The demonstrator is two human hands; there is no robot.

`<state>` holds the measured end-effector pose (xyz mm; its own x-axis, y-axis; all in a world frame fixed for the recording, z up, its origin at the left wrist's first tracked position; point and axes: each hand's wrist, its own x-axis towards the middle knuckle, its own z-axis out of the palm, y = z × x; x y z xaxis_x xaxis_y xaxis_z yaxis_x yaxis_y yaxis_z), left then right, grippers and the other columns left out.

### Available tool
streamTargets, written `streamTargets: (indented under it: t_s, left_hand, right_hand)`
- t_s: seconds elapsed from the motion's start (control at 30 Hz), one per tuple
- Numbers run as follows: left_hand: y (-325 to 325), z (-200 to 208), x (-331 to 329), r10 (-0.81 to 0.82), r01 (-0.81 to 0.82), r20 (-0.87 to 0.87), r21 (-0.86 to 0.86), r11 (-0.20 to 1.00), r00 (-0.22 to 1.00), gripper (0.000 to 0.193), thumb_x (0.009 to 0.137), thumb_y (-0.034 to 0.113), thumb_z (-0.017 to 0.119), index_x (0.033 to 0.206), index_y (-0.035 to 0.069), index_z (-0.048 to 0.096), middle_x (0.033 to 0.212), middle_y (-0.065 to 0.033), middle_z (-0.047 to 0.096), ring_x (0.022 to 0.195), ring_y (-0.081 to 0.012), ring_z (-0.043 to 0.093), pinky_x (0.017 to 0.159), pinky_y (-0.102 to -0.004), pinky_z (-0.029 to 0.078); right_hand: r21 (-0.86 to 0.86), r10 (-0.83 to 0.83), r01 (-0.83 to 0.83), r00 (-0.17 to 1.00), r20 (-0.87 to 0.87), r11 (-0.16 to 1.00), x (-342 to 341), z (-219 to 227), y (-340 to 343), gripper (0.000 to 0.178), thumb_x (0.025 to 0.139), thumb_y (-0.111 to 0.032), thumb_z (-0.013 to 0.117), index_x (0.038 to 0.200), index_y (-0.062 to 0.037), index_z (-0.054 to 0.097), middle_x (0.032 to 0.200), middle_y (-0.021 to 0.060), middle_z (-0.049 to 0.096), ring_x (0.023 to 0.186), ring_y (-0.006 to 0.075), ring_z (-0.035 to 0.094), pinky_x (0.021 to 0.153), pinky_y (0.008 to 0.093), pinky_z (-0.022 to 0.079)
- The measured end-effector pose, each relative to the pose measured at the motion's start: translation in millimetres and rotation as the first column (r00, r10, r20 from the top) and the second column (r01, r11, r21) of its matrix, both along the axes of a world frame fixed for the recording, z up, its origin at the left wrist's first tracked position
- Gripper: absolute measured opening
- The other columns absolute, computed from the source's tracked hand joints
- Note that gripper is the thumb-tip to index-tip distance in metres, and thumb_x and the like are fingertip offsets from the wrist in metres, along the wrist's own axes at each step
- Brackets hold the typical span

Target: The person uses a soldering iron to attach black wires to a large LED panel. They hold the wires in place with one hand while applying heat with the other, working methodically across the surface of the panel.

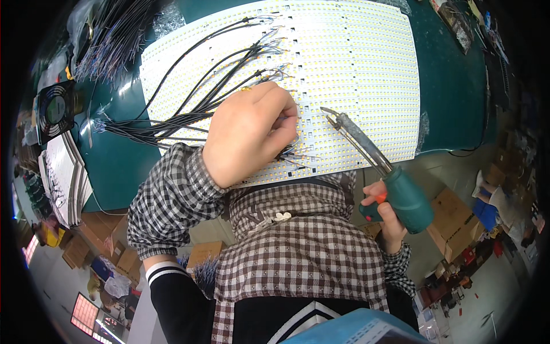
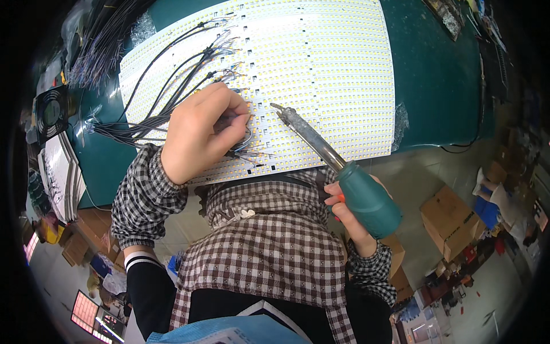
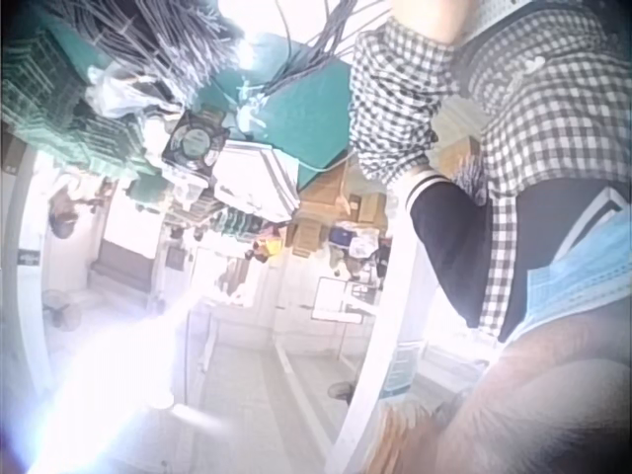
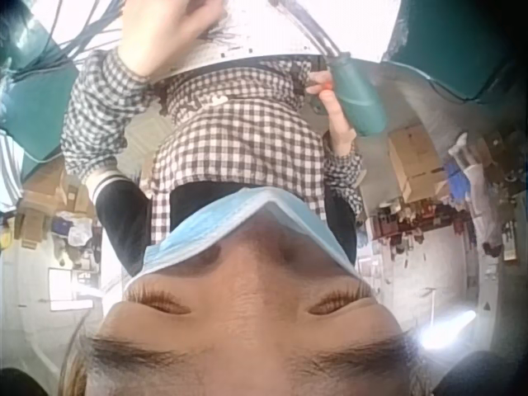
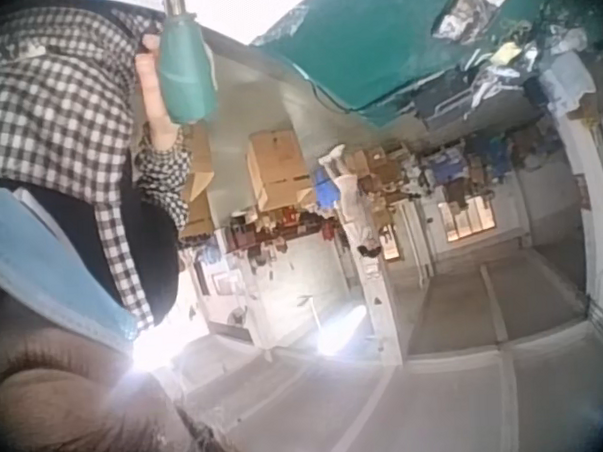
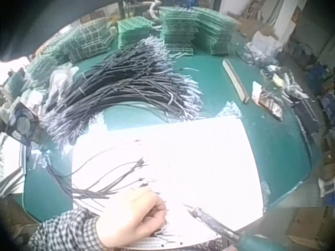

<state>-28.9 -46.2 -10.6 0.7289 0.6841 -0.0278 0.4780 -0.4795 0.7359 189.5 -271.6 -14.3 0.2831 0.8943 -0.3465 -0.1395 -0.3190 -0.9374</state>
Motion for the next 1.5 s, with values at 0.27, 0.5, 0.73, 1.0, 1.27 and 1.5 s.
streamTargets:
  t_s: [0.27,0.5,0.73,1.0,1.27,1.5]
  left_hand:
    - [6,2,-4,-0.152,0.145,0.037,0.141,0.979,0.988,0.011,0.08,0.002,0.071,0.088,0.004,0.063,0.079,-0.0092,0.06,0.072,-0.027,0.061,0.063,-0.0345,0.05]
    - [8,-1,-3,-0.183,0.189,-0.049,0.23,0.955,0.982,0.01,0.083,0.008,0.071,0.091,0.007,0.064,0.08,-0.0069,0.061,0.074,-0.0275,0.061,0.063,-0.0383,0.046]
    - [8,-6,-3,-0.234,0.228,-0.002,0.222,0.948,0.972,0.013,0.086,0.01,0.07,0.097,0.008,0.065,0.081,-0.0071,0.062,0.074,-0.0271,0.061,0.064,-0.0379,0.047]
    - [6,4,-9,-0.114,0.112,0.076,0.033,0.993,0.991,0.012,0.083,0.001,0.068,0.093,0.003,0.063,0.082,-0.0104,0.06,0.076,-0.0279,0.062,0.066,-0.0356,0.05]
    - [4,-1,-5,-0.089,0.082,0.06,0.108,0.991,0.994,0.01,0.082,0.005,0.067,0.088,0.003,0.059,0.08,-0.011,0.058,0.074,-0.0318,0.06,0.065,-0.0409,0.049]
    - [2,3,-2,-0.037,0.036,0.036,0.025,0.999,0.999,0.011,0.084,0.002,0.07,0.091,0.0,0.062,0.082,-0.009,0.06,0.07,-0.0232,0.061,0.061,-0.0322,0.049]
  right_hand:
    - [0.096,-0.067,0.08,0.99,-0.127,0.992,0,0,16,0.055,0.095,-0.036,0.061,0.126,0.009,0.052,0.101,0.0199,0.063,0.08,0.0246,0.069,0.071,0.0334,0.06]
    - [0.107,-0.114,0.128,0.986,-0.125,0.986,1,-1,19,0.055,0.095,-0.034,0.061,0.128,0.0085,0.05,0.099,0.0181,0.062,0.088,0.0252,0.067,0.065,0.033,0.062]
    - [0.144,-0.111,0.142,0.972,-0.205,0.979,5,-6,13,0.052,0.094,-0.024,0.062,0.131,0.0101,0.049,0.107,0.0193,0.063,0.094,0.0298,0.068,0.071,0.0376,0.062]
    - [0.149,-0.107,0.139,0.973,-0.204,0.979,5,-7,10,0.052,0.094,-0.023,0.062,0.132,0.0101,0.049,0.108,0.0196,0.063,0.094,0.0298,0.068,0.071,0.038,0.062]
    - [0.15,-0.079,0.11,0.978,-0.195,0.983,6,-8,7,0.052,0.095,-0.024,0.062,0.133,0.0096,0.049,0.109,0.0198,0.063,0.095,0.0299,0.068,0.072,0.038,0.062]
    - [0.138,-0.078,0.106,0.979,-0.191,0.985,6,-5,9,0.052,0.095,-0.024,0.062,0.133,0.0094,0.049,0.109,0.0198,0.064,0.095,0.0297,0.068,0.072,0.0379,0.061]
